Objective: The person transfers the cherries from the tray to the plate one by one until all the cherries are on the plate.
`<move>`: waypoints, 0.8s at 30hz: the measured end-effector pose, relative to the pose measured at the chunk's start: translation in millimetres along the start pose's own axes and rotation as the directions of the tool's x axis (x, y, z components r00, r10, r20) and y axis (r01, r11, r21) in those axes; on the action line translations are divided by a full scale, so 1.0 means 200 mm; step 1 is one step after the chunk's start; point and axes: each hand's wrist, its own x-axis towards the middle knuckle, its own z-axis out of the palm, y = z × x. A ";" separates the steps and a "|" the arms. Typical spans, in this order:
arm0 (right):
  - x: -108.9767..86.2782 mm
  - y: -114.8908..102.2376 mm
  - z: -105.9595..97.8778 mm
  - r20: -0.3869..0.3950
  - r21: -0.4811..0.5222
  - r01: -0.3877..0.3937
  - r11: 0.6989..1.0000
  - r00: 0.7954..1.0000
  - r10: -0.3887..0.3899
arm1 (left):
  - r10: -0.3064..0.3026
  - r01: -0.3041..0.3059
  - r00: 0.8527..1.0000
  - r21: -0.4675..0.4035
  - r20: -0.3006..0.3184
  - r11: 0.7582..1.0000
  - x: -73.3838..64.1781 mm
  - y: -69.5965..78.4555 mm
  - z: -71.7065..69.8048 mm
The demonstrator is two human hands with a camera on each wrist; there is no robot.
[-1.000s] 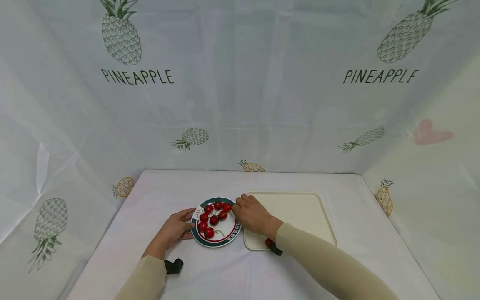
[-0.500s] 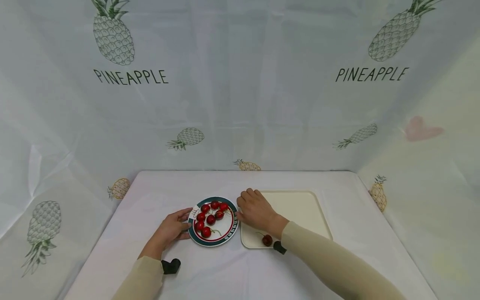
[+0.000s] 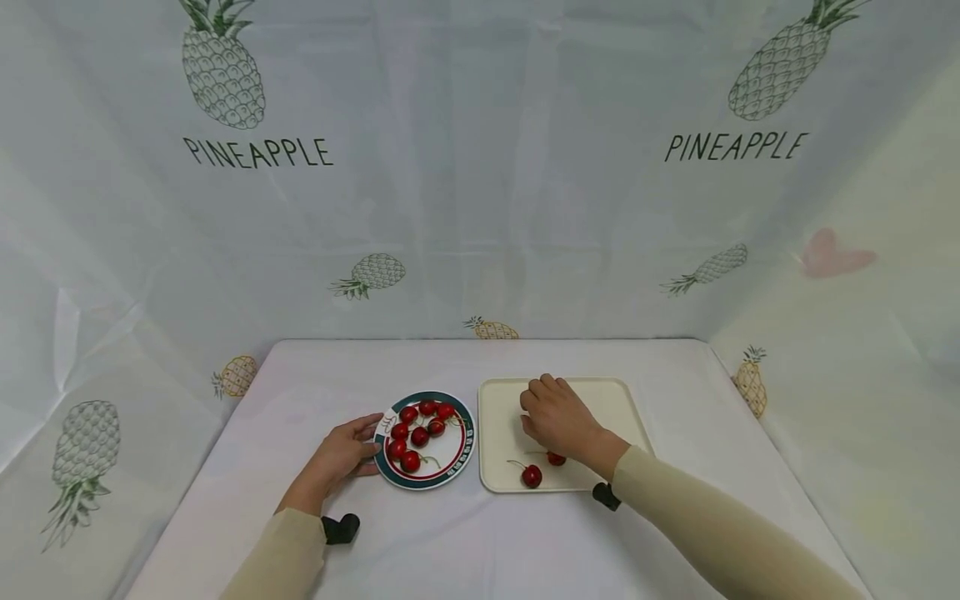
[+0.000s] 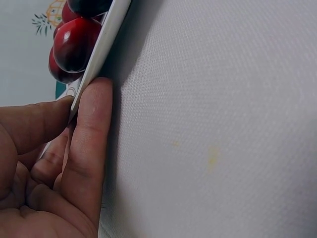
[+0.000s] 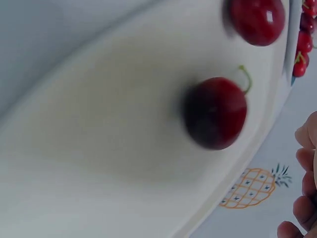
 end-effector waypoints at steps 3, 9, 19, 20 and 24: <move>-0.06 0.02 0.00 -0.009 0.009 0.008 1.000 1.000 -0.007 | 0.002 -0.002 1.000 0.000 0.003 1.000 0.00 0.00 0.00; -0.12 0.01 -0.02 0.035 0.029 0.024 0.999 0.999 -0.025 | 0.006 -0.006 1.000 0.001 0.006 1.000 0.01 -0.01 0.00; -0.13 -0.06 0.02 0.153 0.019 0.081 0.997 0.985 -0.083 | -0.005 0.006 1.000 0.006 -0.009 1.000 0.01 -0.01 -0.01; -0.12 -0.07 0.03 0.158 0.020 0.078 0.997 0.984 -0.080 | -0.005 0.005 1.000 0.005 -0.008 1.000 0.01 -0.01 -0.01; -0.10 -0.09 0.03 0.175 0.027 0.046 0.999 0.983 -0.050 | -0.009 0.009 1.000 0.000 -0.008 1.000 0.01 -0.01 0.00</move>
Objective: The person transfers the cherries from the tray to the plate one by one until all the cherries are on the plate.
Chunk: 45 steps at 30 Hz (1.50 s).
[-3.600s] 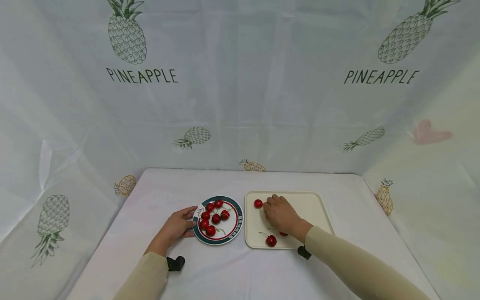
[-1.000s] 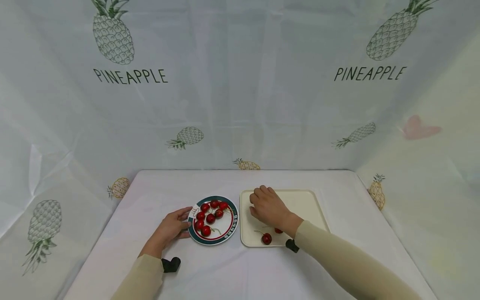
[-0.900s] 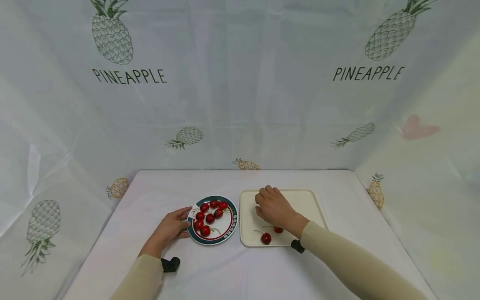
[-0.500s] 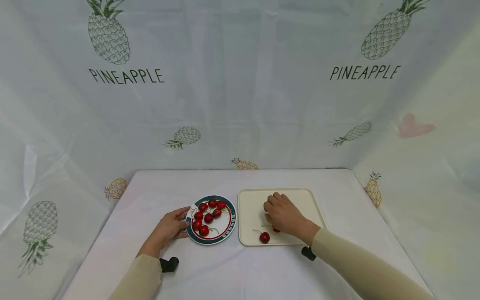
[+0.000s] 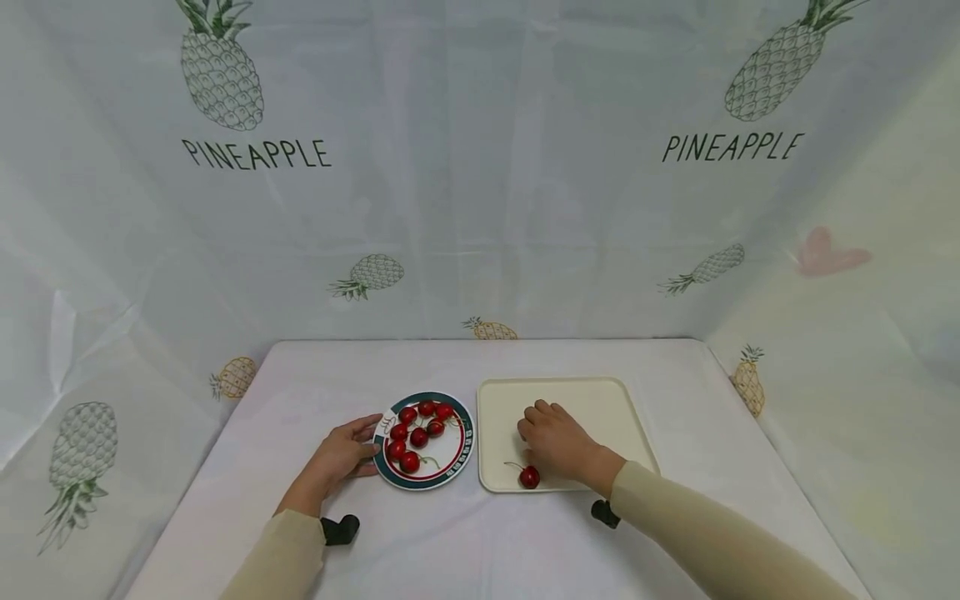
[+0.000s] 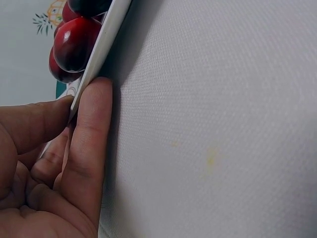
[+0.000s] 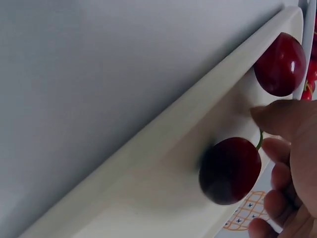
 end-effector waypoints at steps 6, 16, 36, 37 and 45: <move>0.03 0.04 0.00 0.044 0.031 -0.112 0.993 0.993 0.110 | -0.004 0.004 1.000 0.009 -0.002 1.000 0.00 0.01 0.01; -0.03 0.21 -0.05 0.074 0.116 -0.150 0.982 0.987 0.142 | -0.001 0.001 1.000 0.018 0.001 1.000 0.00 0.02 0.00; -0.14 0.29 0.00 0.039 0.187 0.026 0.982 0.999 -0.034 | 0.002 -0.002 1.000 0.017 0.001 1.000 0.01 0.00 0.00; -0.15 0.30 0.00 0.038 0.194 0.021 0.981 0.999 -0.029 | 0.002 -0.002 1.000 0.016 0.001 1.000 0.01 0.00 0.00; -0.22 0.32 0.01 -0.018 0.185 0.049 0.981 0.999 -0.047 | 0.003 -0.004 1.000 0.020 0.002 1.000 0.02 -0.01 0.00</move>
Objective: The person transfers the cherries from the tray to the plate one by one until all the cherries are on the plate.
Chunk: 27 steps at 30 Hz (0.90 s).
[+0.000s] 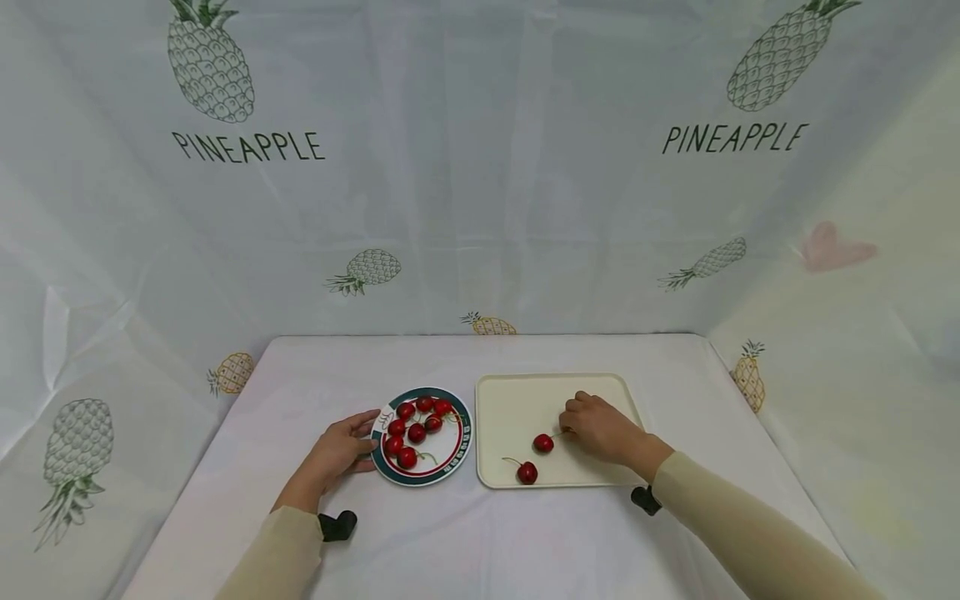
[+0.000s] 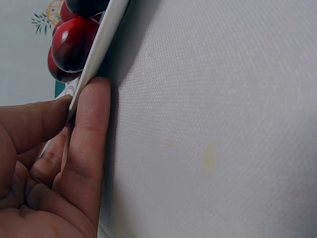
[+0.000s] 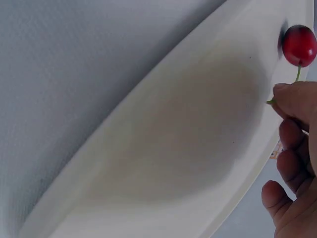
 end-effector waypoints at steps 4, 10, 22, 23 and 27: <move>0.02 -0.02 0.01 -0.080 -0.036 0.022 0.999 0.997 -0.025 | -0.002 0.002 1.000 -0.006 0.004 1.000 0.01 -0.01 0.00; 0.07 -0.06 0.00 -0.181 -0.106 0.022 0.994 0.983 -0.041 | -0.003 0.003 1.000 -0.002 0.001 1.000 0.01 -0.01 0.00; 0.19 -0.12 0.00 -0.191 -0.130 0.038 0.991 0.980 -0.063 | -0.017 0.017 1.000 -0.006 0.007 1.000 0.01 0.01 0.00; 0.21 -0.13 0.00 -0.192 -0.125 0.041 0.991 0.979 -0.065 | -0.013 0.013 1.000 -0.008 0.007 1.000 0.00 0.01 0.00; 0.27 -0.18 0.01 -0.171 -0.101 0.045 0.994 0.983 -0.061 | 0.006 -0.006 1.000 -0.018 0.014 1.000 0.01 0.01 0.00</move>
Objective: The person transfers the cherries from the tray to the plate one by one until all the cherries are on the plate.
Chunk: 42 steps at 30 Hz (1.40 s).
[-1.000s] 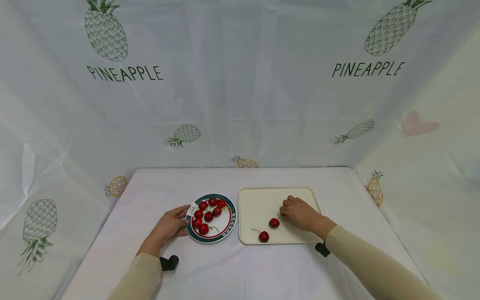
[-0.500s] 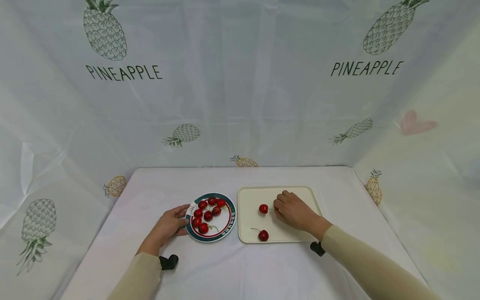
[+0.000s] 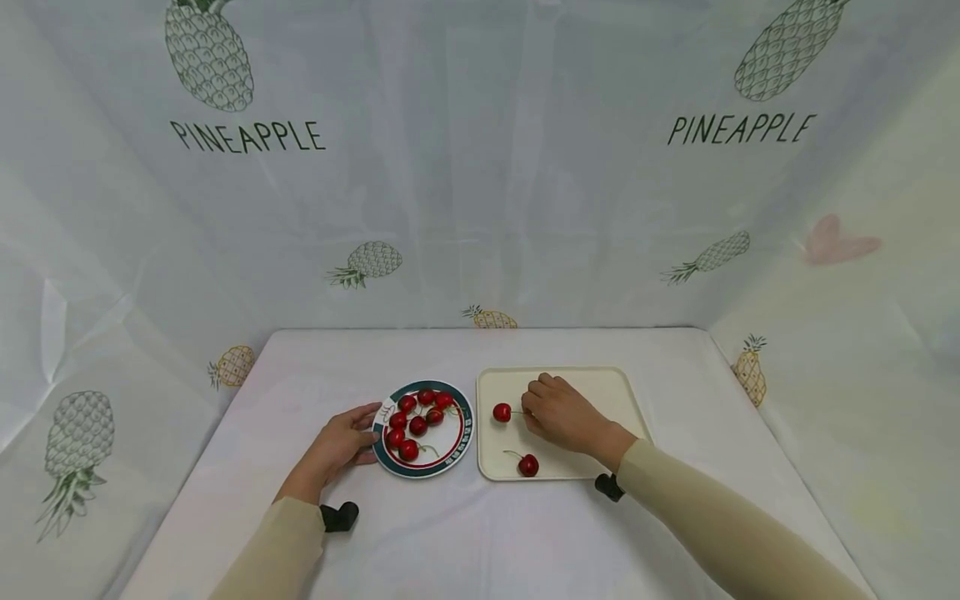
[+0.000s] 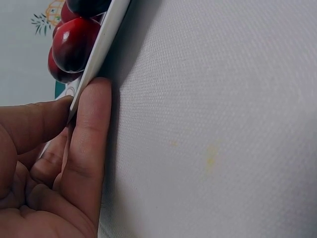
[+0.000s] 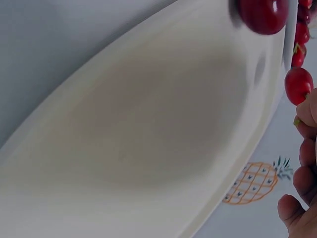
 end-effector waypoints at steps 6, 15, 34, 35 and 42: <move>0.11 -0.10 0.01 0.076 0.000 -0.005 1.000 0.997 0.005 | -0.003 0.003 1.000 0.004 -0.001 1.000 0.00 0.00 0.00; 0.27 -0.27 0.05 0.168 -0.017 0.047 0.999 0.985 -0.043 | -0.007 0.007 1.000 -0.006 0.000 1.000 0.00 -0.01 0.01; 0.38 -0.38 0.15 0.225 -0.054 0.075 0.996 0.972 -0.061 | 0.002 -0.002 1.000 -0.018 0.005 1.000 0.00 0.00 0.00; 0.38 -0.38 0.15 0.227 -0.059 0.074 0.996 0.972 -0.059 | 0.003 -0.003 1.000 -0.019 0.005 1.000 0.00 0.00 0.00; 0.38 -0.40 0.17 0.246 -0.103 0.086 0.991 0.968 -0.058 | 0.008 -0.008 1.000 -0.007 0.003 1.000 0.00 0.00 0.00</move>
